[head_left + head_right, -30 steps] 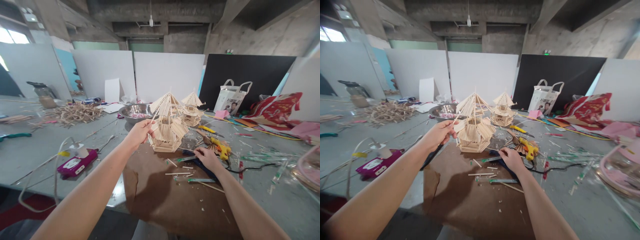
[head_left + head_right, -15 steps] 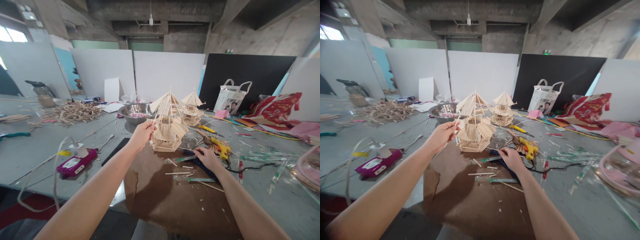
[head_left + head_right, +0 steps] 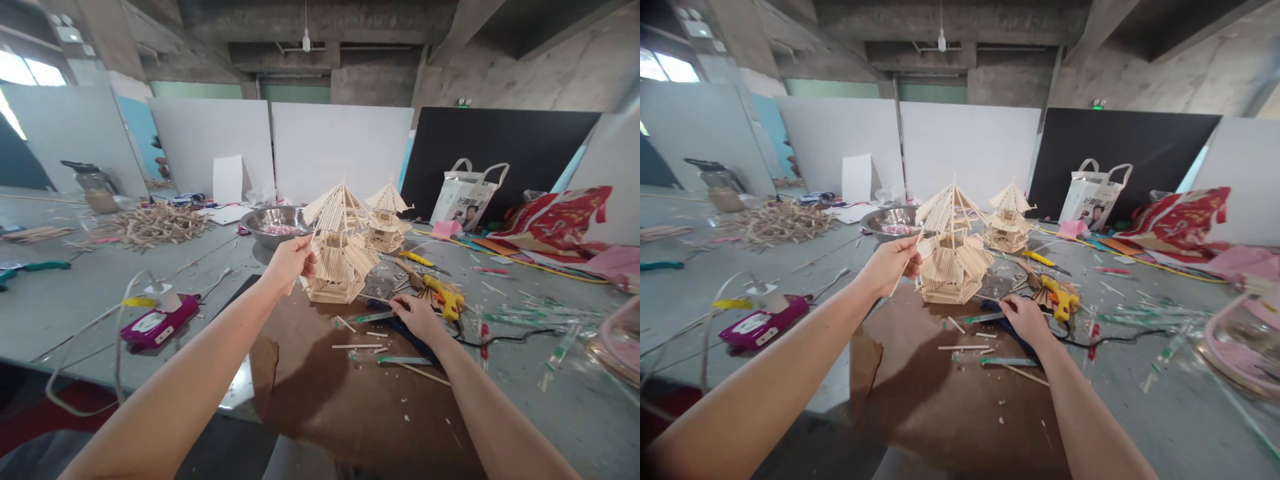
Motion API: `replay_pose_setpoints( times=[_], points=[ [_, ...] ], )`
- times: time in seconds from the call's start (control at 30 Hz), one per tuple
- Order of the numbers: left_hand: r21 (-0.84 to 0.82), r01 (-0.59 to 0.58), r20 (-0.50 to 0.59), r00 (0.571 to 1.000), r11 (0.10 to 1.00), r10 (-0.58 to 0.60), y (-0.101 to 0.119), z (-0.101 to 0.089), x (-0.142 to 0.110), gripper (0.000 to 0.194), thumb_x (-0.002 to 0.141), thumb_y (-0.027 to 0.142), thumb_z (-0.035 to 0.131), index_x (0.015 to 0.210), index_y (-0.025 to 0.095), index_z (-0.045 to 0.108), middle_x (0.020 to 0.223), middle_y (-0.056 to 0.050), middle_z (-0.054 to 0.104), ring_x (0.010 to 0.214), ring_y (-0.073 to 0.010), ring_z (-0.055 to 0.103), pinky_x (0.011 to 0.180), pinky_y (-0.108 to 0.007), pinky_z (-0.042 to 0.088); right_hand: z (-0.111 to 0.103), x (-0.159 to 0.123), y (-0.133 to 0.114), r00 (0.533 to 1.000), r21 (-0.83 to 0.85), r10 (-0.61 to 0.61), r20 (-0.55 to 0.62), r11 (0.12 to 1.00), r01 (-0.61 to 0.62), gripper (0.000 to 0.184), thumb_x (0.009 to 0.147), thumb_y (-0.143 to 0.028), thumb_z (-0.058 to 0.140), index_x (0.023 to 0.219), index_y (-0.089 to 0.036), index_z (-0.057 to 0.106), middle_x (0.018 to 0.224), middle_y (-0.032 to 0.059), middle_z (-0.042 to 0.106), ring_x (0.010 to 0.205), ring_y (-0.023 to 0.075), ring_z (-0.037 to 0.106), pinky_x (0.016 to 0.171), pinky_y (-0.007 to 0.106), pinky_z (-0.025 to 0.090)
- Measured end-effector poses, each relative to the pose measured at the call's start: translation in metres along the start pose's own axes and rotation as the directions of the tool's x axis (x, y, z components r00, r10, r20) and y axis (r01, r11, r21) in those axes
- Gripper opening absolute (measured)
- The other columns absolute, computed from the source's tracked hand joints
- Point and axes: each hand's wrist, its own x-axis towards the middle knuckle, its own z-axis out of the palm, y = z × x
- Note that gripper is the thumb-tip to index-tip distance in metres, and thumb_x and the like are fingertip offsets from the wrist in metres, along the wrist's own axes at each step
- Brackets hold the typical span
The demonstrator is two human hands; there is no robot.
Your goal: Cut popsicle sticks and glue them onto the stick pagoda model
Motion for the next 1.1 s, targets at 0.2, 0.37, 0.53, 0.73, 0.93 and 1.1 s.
replay_pose_setpoints(
  times=[0.2,0.37,0.53,0.73,0.93,1.1],
  points=[
    [-0.029,0.002,-0.016,1.000,1.000,-0.003,0.003,0.000,0.004,0.016,0.073,0.017,0.045,0.084,0.010,0.055,0.057,0.001,0.050,0.028,0.0004,0.032,0.028,-0.014,0.020,0.001,0.000,0.000,1.000,-0.010,0.002,-0.008,1.000,-0.002,0.027,0.073,-0.039,0.040,0.075,-0.019,0.057,0.068,0.0030,0.063,0.064,0.0161,0.057,0.061,0.025,0.039],
    [-0.025,0.075,-0.011,0.997,0.997,-0.075,0.010,0.004,0.004,0.017,0.072,0.022,0.048,0.082,0.011,0.055,0.053,0.001,0.050,0.028,-0.0027,0.037,0.029,-0.016,0.023,0.000,0.000,0.000,1.000,-0.013,-0.008,-0.001,1.000,0.008,0.026,0.074,-0.038,0.039,0.075,-0.019,0.057,0.069,0.0028,0.063,0.066,0.0161,0.057,0.061,0.025,0.039],
    [-0.007,0.106,-0.020,0.994,0.994,-0.106,0.016,0.006,0.010,0.016,0.072,0.023,0.047,0.076,0.010,0.055,0.049,0.001,0.049,0.029,-0.0048,0.040,0.031,-0.018,0.028,0.000,0.000,0.001,1.000,-0.011,-0.005,0.000,1.000,0.005,0.025,0.073,-0.038,0.040,0.075,-0.019,0.057,0.069,0.0025,0.063,0.066,0.0158,0.057,0.061,0.025,0.039],
    [0.060,0.099,-0.006,0.995,0.993,-0.099,0.012,0.006,0.017,0.029,0.077,0.034,0.040,0.083,0.010,0.055,0.041,0.002,0.046,0.024,-0.0046,0.035,0.027,-0.018,0.019,0.000,0.000,0.001,1.000,-0.022,-0.019,-0.009,1.000,0.019,0.027,0.074,-0.039,0.039,0.075,-0.019,0.057,0.069,0.0028,0.063,0.066,0.0162,0.057,0.061,0.025,0.039],
    [0.136,0.031,0.021,0.999,0.990,-0.034,0.011,0.008,0.016,0.033,0.078,0.034,0.038,0.106,0.018,0.045,0.040,0.005,0.046,0.021,-0.0032,0.031,0.027,-0.015,0.016,0.000,0.000,0.000,0.999,-0.017,-0.032,-0.011,0.999,0.032,0.027,0.074,-0.038,0.038,0.075,-0.019,0.057,0.068,0.0026,0.063,0.063,0.0155,0.057,0.060,0.025,0.039],
    [0.114,0.020,0.012,1.000,0.993,-0.022,0.010,0.008,0.016,0.027,0.079,0.030,0.037,0.100,0.017,0.046,0.050,0.004,0.050,0.023,-0.0027,0.035,0.027,-0.015,0.020,0.000,0.001,-0.001,1.000,-0.020,-0.024,-0.011,1.000,0.024,0.027,0.073,-0.038,0.039,0.075,-0.019,0.057,0.068,0.0028,0.063,0.064,0.0158,0.057,0.059,0.025,0.039]
  ],
)
